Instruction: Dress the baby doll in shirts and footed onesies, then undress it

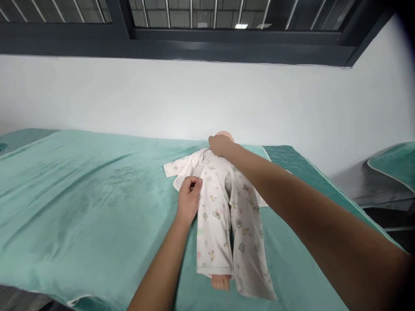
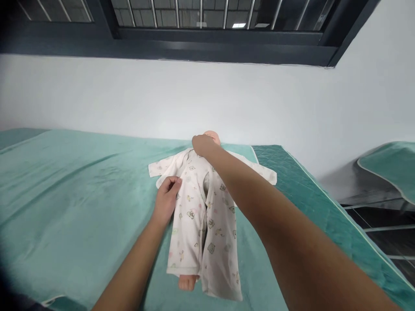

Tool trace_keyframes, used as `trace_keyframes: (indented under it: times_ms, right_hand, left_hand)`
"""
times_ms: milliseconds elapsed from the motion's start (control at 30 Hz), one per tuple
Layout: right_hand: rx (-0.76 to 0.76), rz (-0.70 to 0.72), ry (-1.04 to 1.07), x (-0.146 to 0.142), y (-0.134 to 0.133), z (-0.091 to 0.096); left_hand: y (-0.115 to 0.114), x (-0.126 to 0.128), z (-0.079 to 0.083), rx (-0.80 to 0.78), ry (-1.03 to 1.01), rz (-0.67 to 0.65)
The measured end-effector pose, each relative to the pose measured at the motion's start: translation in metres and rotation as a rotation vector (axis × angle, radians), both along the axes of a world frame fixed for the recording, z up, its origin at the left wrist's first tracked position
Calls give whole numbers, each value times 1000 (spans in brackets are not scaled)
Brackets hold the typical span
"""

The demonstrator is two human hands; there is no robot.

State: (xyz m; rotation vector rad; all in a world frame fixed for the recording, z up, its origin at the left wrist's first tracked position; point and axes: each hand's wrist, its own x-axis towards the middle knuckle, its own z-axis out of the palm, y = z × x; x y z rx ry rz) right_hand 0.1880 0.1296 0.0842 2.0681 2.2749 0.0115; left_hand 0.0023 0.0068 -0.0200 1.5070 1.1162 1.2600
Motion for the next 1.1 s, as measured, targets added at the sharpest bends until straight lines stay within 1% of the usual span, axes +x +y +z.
trace_keyframes:
  times_ms: [100, 200, 300, 467, 600, 733, 867, 967, 1033, 1100]
  right_hand:
    - [-41, -26, 16, 1, -1, 0]
    - [-77, 0, 48, 6, -2, 1]
    - [-116, 36, 68, 7, 0, 3]
    - [-193, 52, 39, 1, 7, 11]
    - [-221, 69, -8, -6, 7, 14]
    - [-190, 67, -54, -16, 5, 10]
    - [-102, -13, -61, -25, 3, 1]
    - [-36, -69, -30, -29, 1, -5]
    - [-30, -97, 5, -29, 0, -6]
    - [-36, -117, 51, -25, -2, -6]
  left_hand:
    - [-3, -1, 4, -25, -4, -49]
    - [-5, 0, 5, -44, 13, -105]
    - [-5, 1, 3, -42, 21, -123]
    - [-4, 1, -1, -10, 2, -184]
    - [-5, 0, 0, -5, 33, -197]
    - [-6, 0, 2, 3, 84, -202]
    - [-7, -1, 2, 2, 82, -208]
    - [-8, -2, 3, -2, 72, -194]
    - [-8, -2, 3, 4, 58, -182]
    - [-8, -3, 3, 16, 23, -141]
